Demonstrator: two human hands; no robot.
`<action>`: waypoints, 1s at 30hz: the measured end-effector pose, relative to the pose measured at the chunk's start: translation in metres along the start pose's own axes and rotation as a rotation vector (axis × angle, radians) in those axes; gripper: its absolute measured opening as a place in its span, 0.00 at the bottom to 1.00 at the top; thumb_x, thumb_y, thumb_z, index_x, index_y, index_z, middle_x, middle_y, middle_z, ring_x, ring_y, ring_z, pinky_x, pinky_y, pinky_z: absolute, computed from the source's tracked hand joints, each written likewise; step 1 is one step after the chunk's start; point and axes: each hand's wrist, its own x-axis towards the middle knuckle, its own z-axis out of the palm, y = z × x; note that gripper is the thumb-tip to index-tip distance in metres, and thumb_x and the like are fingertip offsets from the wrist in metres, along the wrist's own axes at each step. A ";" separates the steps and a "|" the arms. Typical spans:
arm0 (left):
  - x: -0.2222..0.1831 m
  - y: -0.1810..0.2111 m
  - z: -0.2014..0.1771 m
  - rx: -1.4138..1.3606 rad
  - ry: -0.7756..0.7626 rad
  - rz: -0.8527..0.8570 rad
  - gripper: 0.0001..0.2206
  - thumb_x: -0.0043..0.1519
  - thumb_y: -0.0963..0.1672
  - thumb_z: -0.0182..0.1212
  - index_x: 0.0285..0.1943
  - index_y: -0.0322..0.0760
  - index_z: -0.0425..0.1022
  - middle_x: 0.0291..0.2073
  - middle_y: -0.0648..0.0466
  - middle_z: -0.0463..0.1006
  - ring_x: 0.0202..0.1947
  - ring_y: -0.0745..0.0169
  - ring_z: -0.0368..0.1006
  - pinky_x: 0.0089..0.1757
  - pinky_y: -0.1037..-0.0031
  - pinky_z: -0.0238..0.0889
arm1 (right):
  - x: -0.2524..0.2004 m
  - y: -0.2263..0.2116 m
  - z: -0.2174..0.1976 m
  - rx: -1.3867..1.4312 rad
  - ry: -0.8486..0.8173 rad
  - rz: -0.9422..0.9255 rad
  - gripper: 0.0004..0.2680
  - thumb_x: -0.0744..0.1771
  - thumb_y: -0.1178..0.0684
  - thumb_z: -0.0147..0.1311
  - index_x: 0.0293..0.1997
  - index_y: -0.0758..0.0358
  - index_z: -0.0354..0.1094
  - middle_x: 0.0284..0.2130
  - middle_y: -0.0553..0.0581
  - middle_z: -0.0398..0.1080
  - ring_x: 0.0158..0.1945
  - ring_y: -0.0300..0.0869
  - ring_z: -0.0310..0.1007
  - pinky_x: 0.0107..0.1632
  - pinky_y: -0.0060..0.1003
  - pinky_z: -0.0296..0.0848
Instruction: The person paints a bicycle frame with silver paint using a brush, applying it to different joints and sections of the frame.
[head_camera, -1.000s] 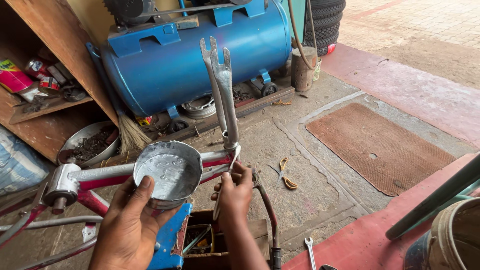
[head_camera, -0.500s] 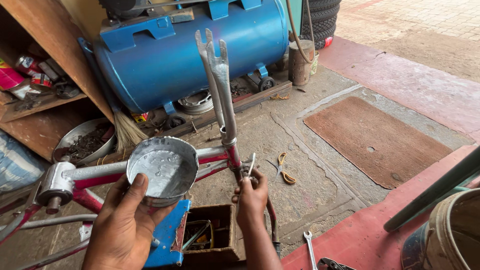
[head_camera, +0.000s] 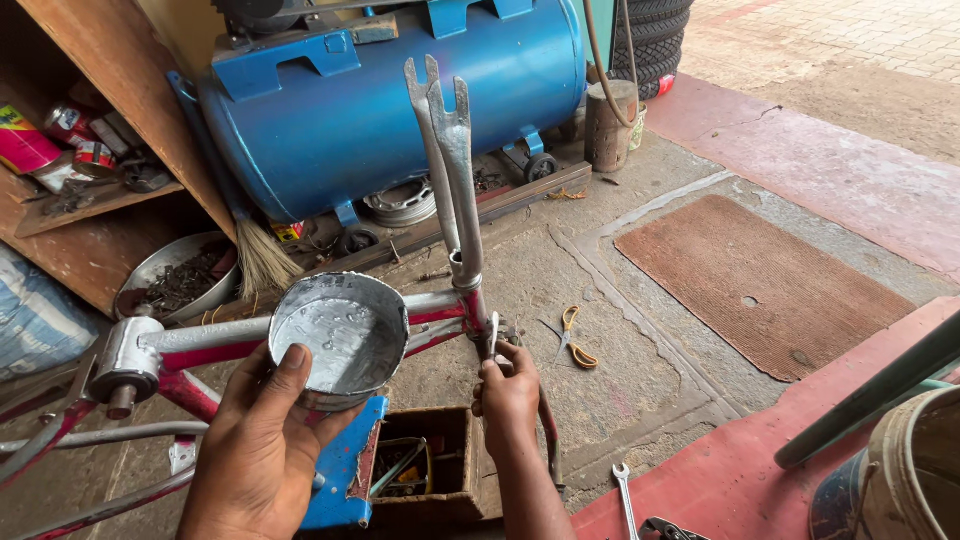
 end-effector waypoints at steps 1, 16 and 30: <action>0.000 0.000 -0.001 0.006 0.022 -0.014 0.24 0.59 0.47 0.59 0.65 0.40 0.67 0.54 0.52 0.77 0.56 0.56 0.74 0.51 0.50 0.71 | 0.001 0.000 -0.001 0.011 -0.008 0.010 0.15 0.67 0.64 0.49 0.61 0.64 0.63 0.32 0.57 0.67 0.24 0.37 0.65 0.22 0.31 0.66; -0.004 0.002 0.004 -0.012 0.017 0.001 0.23 0.59 0.46 0.59 0.65 0.38 0.67 0.54 0.52 0.77 0.56 0.55 0.75 0.53 0.49 0.71 | -0.033 0.037 0.042 0.165 0.086 0.106 0.13 0.69 0.61 0.48 0.60 0.58 0.61 0.35 0.58 0.69 0.25 0.37 0.65 0.22 0.31 0.66; -0.002 0.007 -0.006 -0.023 -0.019 0.033 0.23 0.58 0.46 0.60 0.63 0.40 0.69 0.54 0.53 0.78 0.56 0.55 0.74 0.52 0.50 0.70 | -0.010 0.073 0.007 -0.128 0.222 -0.124 0.09 0.68 0.58 0.51 0.54 0.57 0.68 0.42 0.63 0.74 0.29 0.42 0.70 0.26 0.37 0.73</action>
